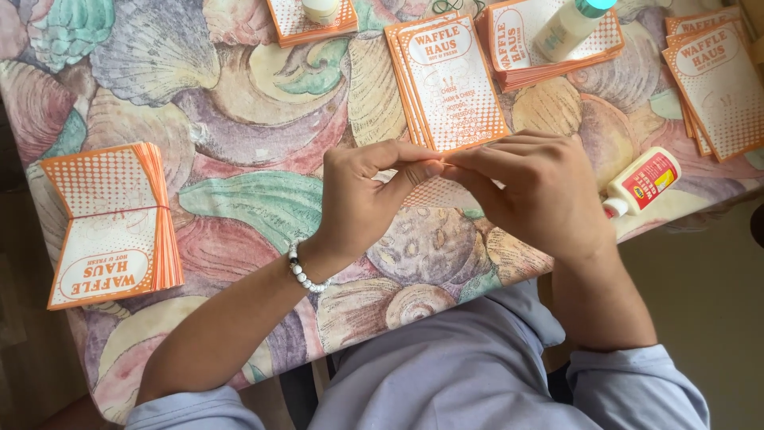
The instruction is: The person is manually assembling paper bags by applying glue to the edges and folding them into shape.
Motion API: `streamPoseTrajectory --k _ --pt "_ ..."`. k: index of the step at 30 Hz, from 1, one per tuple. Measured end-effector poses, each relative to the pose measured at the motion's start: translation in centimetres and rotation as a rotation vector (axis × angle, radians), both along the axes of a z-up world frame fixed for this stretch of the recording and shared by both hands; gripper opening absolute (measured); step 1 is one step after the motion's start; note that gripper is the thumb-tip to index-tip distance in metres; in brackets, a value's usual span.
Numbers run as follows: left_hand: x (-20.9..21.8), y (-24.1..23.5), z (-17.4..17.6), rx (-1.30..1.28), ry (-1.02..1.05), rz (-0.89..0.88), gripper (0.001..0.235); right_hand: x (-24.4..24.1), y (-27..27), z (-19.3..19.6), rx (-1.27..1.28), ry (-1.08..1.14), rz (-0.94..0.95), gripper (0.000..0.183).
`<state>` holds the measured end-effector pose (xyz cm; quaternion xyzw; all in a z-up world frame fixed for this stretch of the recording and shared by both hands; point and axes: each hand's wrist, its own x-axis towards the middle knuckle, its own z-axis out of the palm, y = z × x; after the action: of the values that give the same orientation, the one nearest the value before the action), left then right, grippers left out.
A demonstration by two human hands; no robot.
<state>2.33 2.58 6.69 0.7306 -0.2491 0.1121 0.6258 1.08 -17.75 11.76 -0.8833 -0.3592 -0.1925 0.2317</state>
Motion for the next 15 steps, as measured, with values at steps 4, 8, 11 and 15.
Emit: streamPoseTrajectory --k 4,8,11,15 --pt "-0.1 0.0 0.0 0.016 -0.004 0.009 0.009 -0.2 -2.4 0.1 0.033 0.096 0.05 0.012" --pt "0.2 0.1 0.1 -0.018 0.103 0.002 0.009 -1.1 -5.9 -0.1 0.097 0.206 0.046 0.011" --pt "0.4 0.2 0.1 -0.021 0.175 0.013 0.011 -2.2 -9.7 -1.0 0.091 0.255 -0.016 0.006" --pt "0.4 0.1 0.0 -0.014 0.234 0.023 0.011 -4.1 -13.8 -1.7 -0.017 0.262 -0.17 0.008"
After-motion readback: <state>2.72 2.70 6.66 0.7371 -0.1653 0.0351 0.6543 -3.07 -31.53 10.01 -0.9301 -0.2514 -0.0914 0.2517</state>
